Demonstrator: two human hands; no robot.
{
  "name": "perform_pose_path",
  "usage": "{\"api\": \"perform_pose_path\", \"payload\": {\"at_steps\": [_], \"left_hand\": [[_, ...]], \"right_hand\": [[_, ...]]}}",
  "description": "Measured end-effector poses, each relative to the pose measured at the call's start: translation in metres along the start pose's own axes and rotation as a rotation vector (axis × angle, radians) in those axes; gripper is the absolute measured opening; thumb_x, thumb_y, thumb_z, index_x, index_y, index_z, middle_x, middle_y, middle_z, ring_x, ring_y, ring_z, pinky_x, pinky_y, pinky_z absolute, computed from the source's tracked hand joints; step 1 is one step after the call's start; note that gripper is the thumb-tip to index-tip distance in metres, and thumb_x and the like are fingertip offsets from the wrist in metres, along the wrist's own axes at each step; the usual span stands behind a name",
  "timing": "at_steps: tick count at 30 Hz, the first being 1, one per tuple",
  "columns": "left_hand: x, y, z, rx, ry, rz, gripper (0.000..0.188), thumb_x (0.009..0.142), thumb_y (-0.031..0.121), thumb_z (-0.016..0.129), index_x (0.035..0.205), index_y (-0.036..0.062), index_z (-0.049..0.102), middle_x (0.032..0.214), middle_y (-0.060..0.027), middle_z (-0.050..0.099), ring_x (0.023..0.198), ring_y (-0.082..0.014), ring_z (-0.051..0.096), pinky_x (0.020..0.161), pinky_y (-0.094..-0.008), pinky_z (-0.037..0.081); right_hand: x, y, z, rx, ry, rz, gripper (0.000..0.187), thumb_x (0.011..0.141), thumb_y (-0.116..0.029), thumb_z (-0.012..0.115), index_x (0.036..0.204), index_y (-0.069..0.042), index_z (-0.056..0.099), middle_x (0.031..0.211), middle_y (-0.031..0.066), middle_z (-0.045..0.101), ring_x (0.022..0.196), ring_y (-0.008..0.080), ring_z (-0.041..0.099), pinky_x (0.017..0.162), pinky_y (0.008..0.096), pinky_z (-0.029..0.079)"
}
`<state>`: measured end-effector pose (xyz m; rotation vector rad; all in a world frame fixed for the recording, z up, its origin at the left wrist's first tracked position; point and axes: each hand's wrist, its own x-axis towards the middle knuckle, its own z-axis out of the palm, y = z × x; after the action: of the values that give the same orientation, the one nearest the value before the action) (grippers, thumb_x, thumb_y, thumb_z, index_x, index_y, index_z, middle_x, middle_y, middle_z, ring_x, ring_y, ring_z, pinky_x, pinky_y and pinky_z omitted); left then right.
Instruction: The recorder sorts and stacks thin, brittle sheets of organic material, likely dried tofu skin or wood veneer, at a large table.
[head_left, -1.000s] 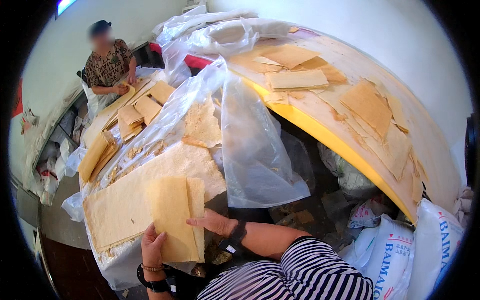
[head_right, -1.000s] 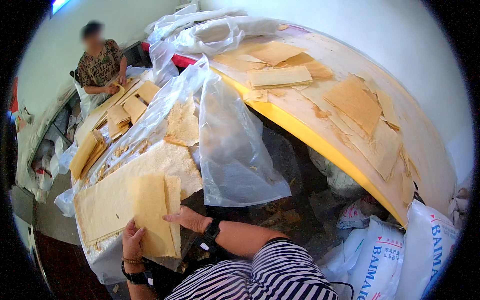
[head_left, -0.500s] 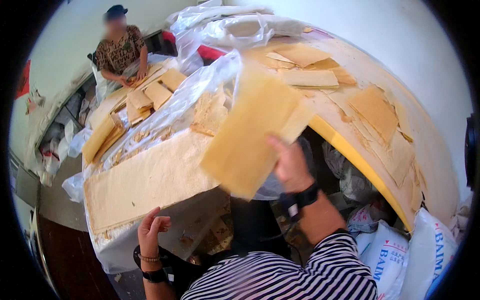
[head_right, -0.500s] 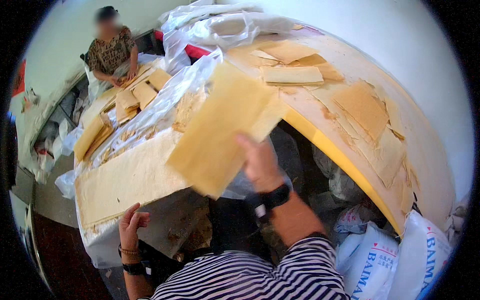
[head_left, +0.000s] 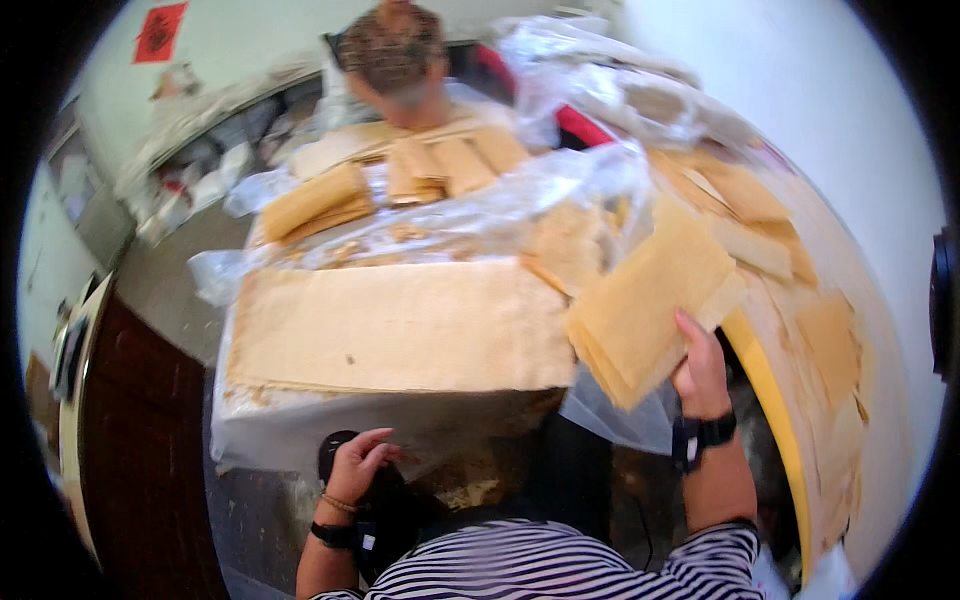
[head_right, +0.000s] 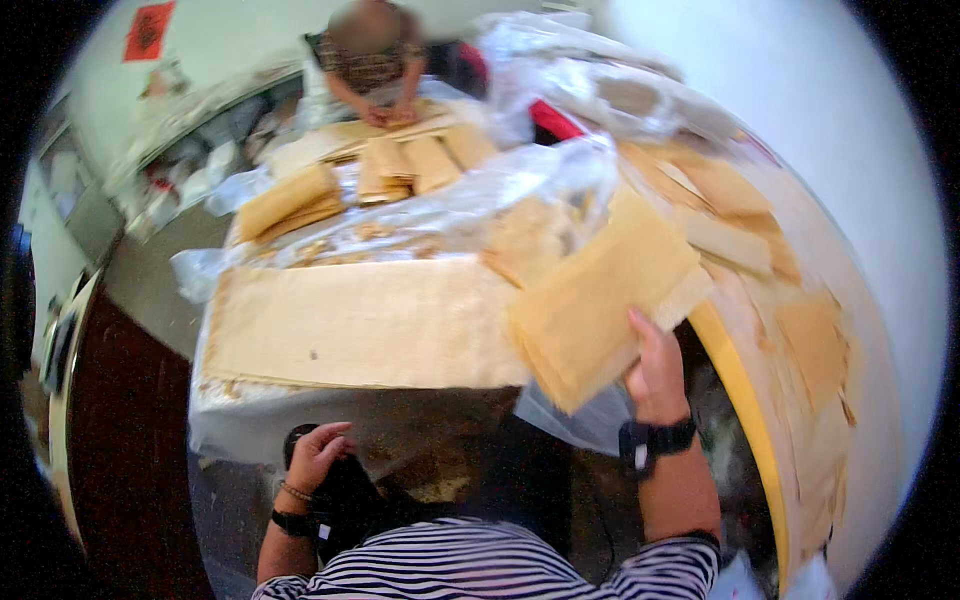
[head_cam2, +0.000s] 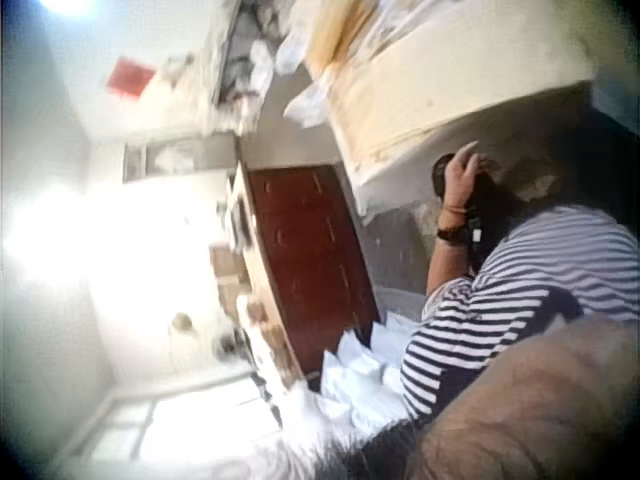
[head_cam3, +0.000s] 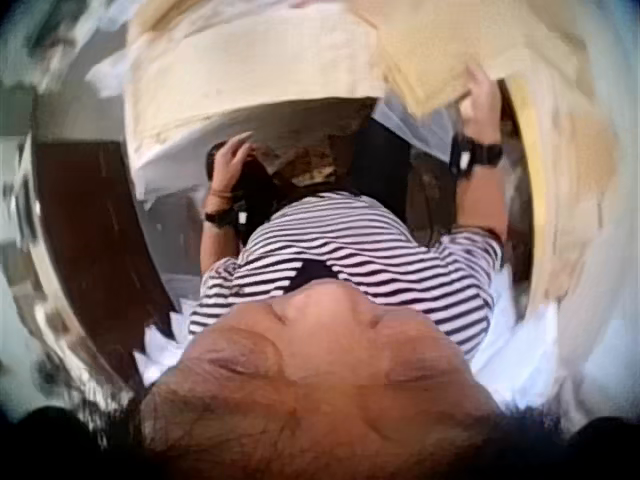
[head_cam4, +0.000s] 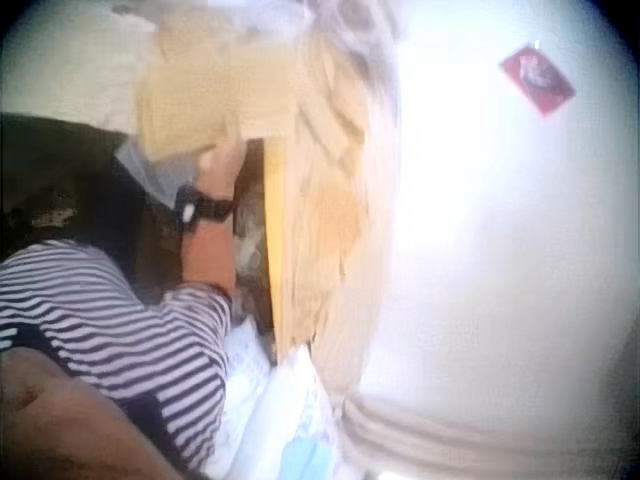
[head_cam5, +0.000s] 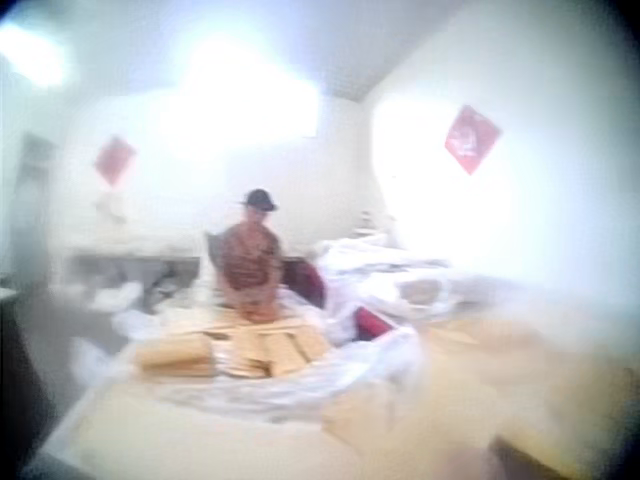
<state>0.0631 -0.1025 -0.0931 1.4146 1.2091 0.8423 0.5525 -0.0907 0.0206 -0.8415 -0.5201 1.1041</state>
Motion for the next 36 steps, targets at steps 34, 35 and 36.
{"api": "perform_pose_path", "payload": {"at_steps": [34, 35, 36], "left_hand": [[0.003, -0.019, -0.042, 0.950, 0.424, 0.207, 0.012, 0.079, 0.007, 0.066, 0.091, 0.0068, 0.068, 0.085, -0.0094, 0.065, 0.088, -0.0306, 0.057, 0.079, -0.0416, 0.044], [0.005, -0.015, -0.042, 0.961, 0.424, 0.205, 0.012, 0.079, 0.008, 0.066, 0.090, 0.0072, 0.068, 0.085, -0.0088, 0.064, 0.089, -0.0300, 0.057, 0.080, -0.0412, 0.044], [0.008, -0.016, -0.041, 0.962, 0.421, 0.180, 0.012, 0.079, 0.008, 0.066, 0.090, 0.0072, 0.068, 0.085, -0.0088, 0.064, 0.089, -0.0300, 0.057, 0.080, -0.0412, 0.044]], "right_hand": [[-0.023, 0.161, 0.151, -0.278, -0.746, 1.278, 0.041, 0.102, -0.023, 0.048, 0.136, 0.001, 0.047, 0.112, 0.0181, 0.066, 0.099, 0.0258, 0.067, 0.085, 0.0359, 0.056], [-0.038, 0.170, 0.129, -0.241, -0.635, 1.324, 0.043, 0.102, -0.025, 0.048, 0.136, 0.001, 0.046, 0.114, 0.0189, 0.066, 0.100, 0.0268, 0.067, 0.086, 0.0368, 0.055], [-0.046, 0.185, 0.099, -0.188, -0.465, 1.328, 0.043, 0.102, -0.030, 0.049, 0.132, 0.000, 0.048, 0.116, 0.0196, 0.064, 0.102, 0.0281, 0.066, 0.089, 0.0392, 0.054]]}}
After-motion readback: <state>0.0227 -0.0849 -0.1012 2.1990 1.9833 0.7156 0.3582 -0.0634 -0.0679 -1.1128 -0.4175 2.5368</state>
